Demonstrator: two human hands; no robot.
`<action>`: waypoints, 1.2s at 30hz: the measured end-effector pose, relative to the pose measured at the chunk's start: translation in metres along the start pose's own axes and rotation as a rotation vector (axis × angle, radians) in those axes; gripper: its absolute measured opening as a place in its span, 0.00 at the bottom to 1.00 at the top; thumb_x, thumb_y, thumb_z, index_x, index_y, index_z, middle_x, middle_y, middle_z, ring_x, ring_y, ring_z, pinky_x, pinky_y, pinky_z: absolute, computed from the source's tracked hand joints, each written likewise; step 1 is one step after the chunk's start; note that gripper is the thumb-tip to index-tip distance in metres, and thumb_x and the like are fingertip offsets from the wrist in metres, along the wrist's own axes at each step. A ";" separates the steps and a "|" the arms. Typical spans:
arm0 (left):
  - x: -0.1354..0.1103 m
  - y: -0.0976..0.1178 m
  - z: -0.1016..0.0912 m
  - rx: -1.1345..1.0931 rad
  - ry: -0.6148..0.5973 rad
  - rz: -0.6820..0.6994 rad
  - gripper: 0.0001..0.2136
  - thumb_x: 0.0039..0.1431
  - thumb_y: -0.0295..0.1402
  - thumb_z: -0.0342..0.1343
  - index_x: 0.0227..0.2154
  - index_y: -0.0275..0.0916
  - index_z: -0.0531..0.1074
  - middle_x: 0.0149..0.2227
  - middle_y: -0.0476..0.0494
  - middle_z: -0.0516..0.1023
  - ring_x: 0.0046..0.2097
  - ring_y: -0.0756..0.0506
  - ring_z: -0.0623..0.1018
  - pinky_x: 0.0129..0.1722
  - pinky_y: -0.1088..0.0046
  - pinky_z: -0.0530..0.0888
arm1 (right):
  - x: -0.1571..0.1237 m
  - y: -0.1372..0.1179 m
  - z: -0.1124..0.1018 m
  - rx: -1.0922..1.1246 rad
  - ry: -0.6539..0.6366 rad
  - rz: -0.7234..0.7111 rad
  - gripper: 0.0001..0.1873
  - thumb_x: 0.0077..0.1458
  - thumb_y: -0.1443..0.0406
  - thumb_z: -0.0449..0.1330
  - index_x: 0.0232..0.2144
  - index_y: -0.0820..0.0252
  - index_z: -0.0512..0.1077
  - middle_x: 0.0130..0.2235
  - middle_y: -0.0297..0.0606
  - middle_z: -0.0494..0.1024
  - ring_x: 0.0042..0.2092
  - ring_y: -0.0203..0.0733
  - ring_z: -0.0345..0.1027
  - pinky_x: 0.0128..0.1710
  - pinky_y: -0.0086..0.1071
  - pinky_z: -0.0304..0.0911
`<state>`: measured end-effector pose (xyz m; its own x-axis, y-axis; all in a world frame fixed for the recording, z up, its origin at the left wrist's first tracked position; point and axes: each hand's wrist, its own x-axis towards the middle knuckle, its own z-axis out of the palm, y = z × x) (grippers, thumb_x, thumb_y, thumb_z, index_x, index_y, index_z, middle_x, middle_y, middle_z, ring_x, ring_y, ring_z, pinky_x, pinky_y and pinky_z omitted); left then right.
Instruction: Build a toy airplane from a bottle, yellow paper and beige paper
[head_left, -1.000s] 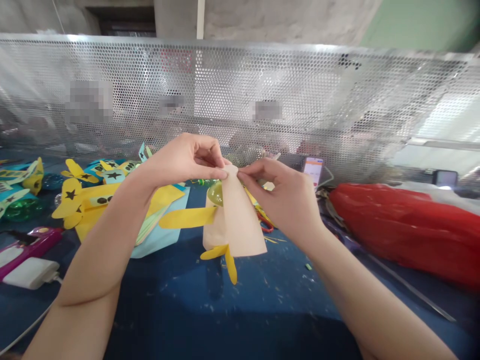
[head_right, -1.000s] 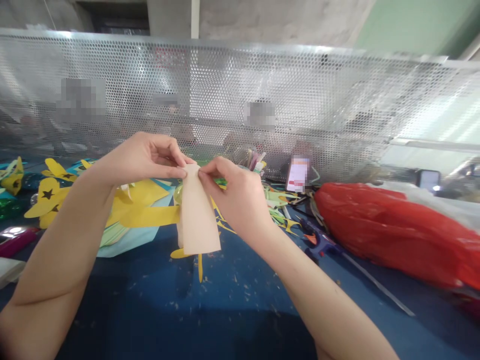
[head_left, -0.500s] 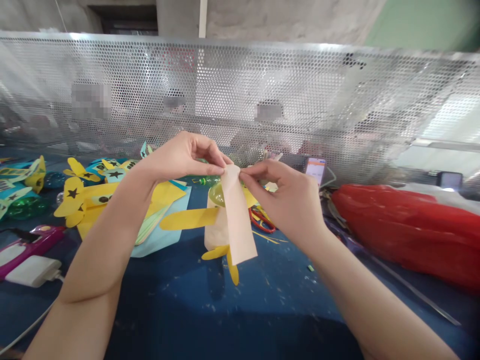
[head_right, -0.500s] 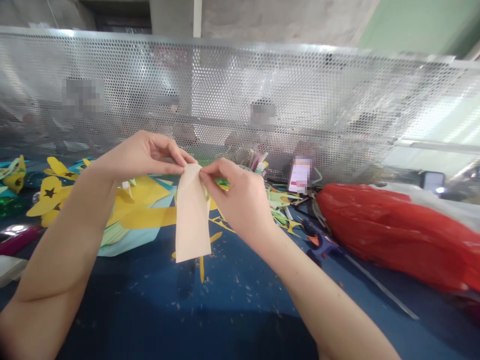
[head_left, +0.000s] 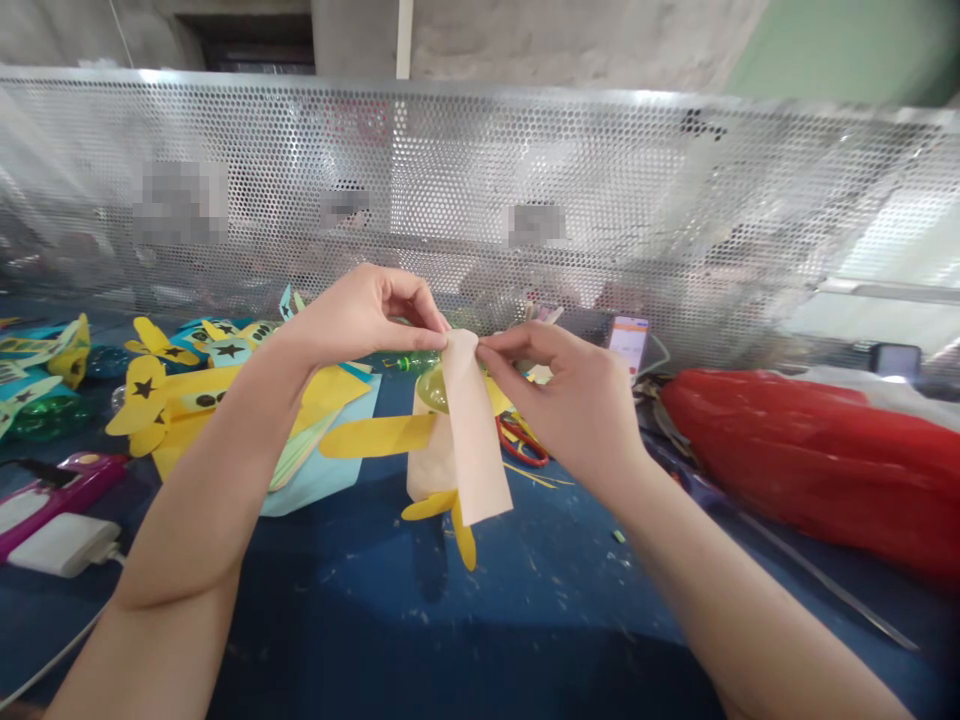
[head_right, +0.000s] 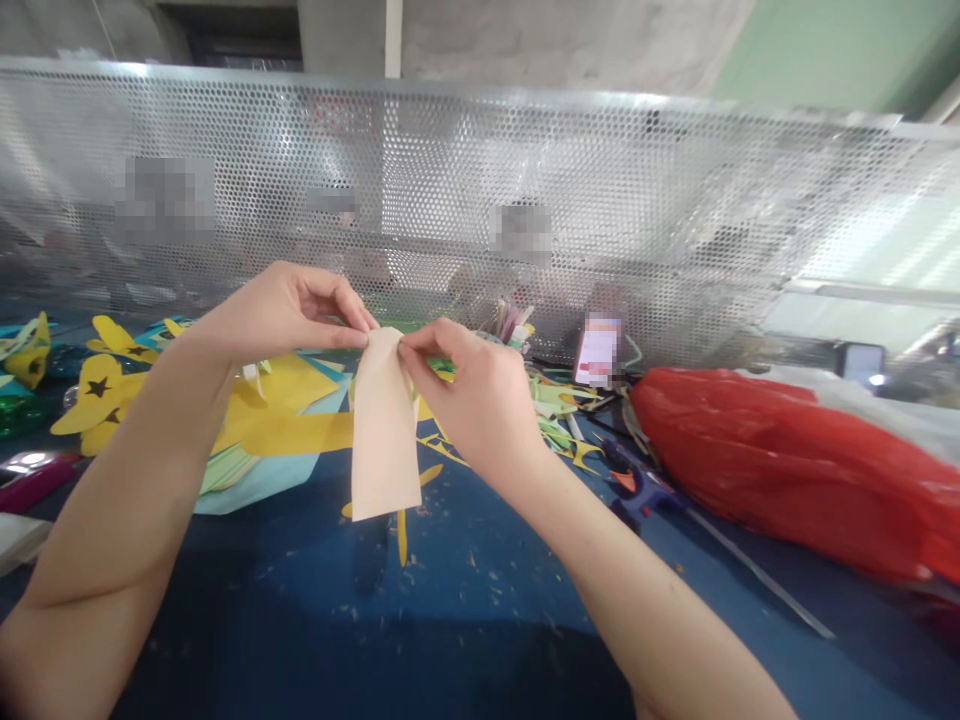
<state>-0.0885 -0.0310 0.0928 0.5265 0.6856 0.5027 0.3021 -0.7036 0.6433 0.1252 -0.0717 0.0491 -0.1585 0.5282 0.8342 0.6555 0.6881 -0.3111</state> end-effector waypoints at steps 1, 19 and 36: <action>0.000 0.001 0.000 0.007 0.004 -0.002 0.10 0.49 0.38 0.68 0.29 0.37 0.77 0.35 0.43 0.83 0.41 0.44 0.82 0.43 0.67 0.78 | 0.000 0.000 0.000 0.000 -0.002 0.001 0.04 0.57 0.66 0.63 0.30 0.52 0.76 0.31 0.32 0.83 0.33 0.42 0.78 0.32 0.35 0.69; -0.004 0.007 0.003 0.118 0.028 -0.060 0.12 0.51 0.42 0.65 0.30 0.37 0.79 0.32 0.45 0.82 0.38 0.45 0.81 0.42 0.69 0.77 | 0.001 0.003 -0.001 -0.050 0.004 0.008 0.03 0.56 0.66 0.63 0.31 0.54 0.77 0.31 0.32 0.84 0.31 0.41 0.77 0.30 0.32 0.68; 0.002 -0.002 -0.003 -0.006 -0.115 -0.103 0.14 0.52 0.40 0.67 0.41 0.44 0.82 0.39 0.46 0.84 0.44 0.42 0.82 0.45 0.68 0.78 | 0.000 0.001 0.000 -0.049 0.008 -0.026 0.02 0.56 0.65 0.64 0.31 0.55 0.78 0.30 0.31 0.83 0.30 0.39 0.77 0.30 0.31 0.68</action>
<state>-0.0901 -0.0277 0.0943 0.5806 0.7281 0.3643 0.3551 -0.6291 0.6915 0.1259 -0.0708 0.0488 -0.1701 0.5066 0.8452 0.6869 0.6760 -0.2670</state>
